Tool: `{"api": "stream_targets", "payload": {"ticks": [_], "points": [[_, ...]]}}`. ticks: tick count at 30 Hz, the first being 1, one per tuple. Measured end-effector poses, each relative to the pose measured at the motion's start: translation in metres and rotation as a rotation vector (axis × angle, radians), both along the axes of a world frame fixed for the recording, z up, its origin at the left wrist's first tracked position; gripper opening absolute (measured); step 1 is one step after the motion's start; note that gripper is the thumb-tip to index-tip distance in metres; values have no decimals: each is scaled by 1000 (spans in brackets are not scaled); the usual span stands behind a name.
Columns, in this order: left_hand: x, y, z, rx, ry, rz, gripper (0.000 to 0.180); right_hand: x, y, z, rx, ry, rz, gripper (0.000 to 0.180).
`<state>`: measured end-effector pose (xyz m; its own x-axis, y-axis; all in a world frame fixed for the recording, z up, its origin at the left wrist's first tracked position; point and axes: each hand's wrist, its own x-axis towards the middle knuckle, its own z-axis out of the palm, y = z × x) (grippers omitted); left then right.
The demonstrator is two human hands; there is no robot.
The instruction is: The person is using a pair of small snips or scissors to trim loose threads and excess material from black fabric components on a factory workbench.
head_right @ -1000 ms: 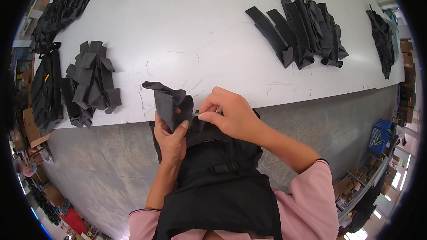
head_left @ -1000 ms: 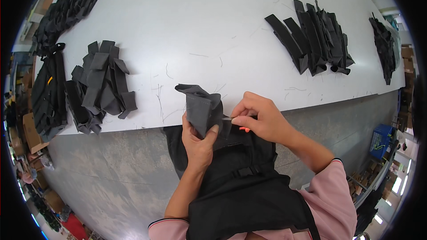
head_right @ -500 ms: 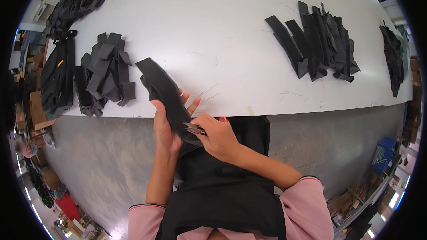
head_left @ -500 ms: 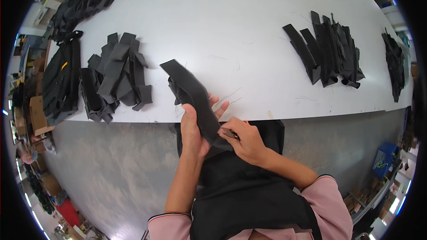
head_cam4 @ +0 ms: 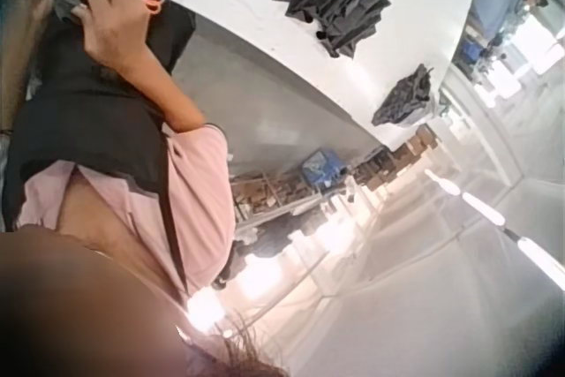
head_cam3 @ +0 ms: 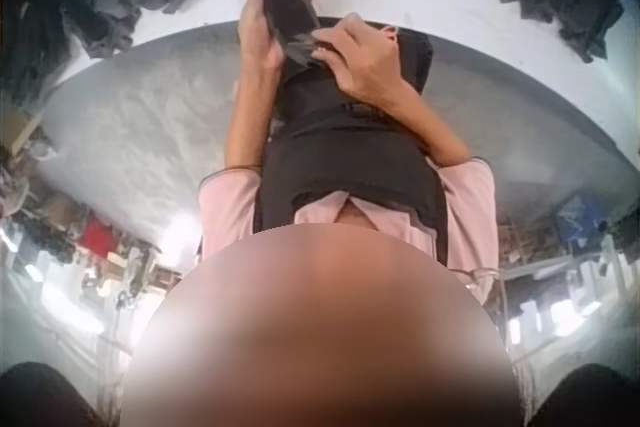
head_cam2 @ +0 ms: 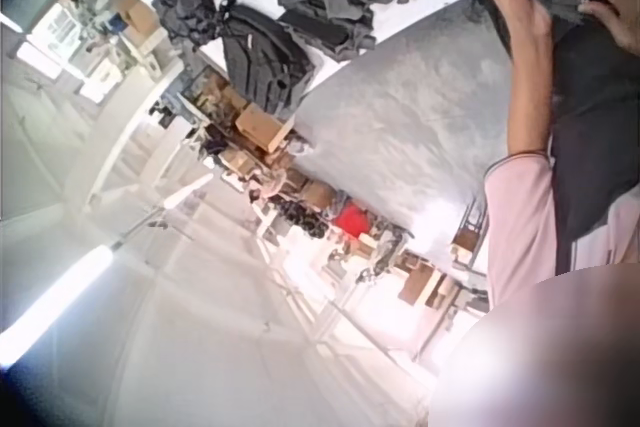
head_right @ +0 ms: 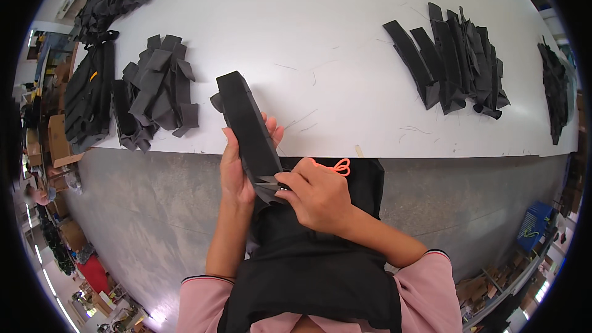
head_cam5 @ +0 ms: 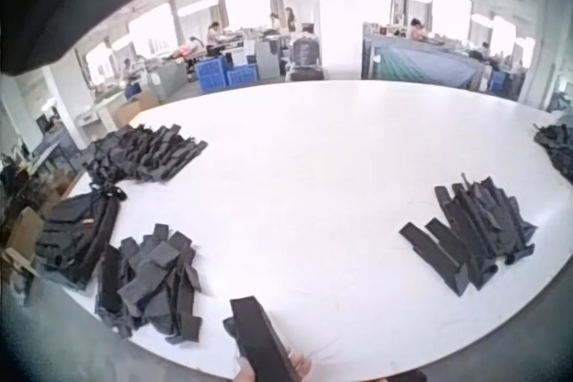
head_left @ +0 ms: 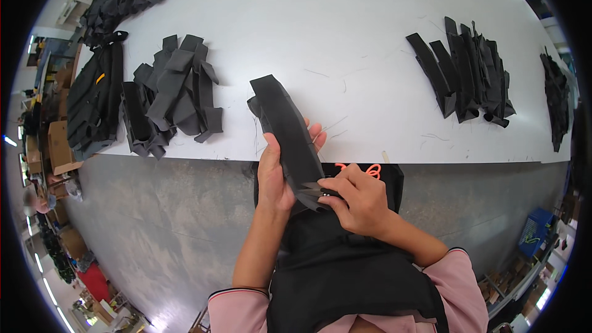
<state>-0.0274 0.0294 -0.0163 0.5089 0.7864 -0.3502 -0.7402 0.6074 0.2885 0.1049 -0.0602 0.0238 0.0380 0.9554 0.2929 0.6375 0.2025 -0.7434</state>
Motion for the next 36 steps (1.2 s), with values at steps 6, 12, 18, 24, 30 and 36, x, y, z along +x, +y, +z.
{"api": "stream_targets", "payload": {"ticks": [6,12,18,24,30,36], "points": [[1,-1,3,10,-24,9,58,-4,3,-4,95,-85,25,29],[1,0,4,-14,-6,26,58,-3,0,-4,181,-60,-6,28],[1,-1,9,26,47,3,59,0,3,-1,120,-23,16,28],[-3,-6,12,89,58,-99,59,8,19,3,-43,4,-92,23],[-4,-8,11,73,18,-76,56,8,27,-1,69,-69,13,27],[-8,-12,6,25,-20,-78,52,7,28,-6,109,-70,6,26]]}}
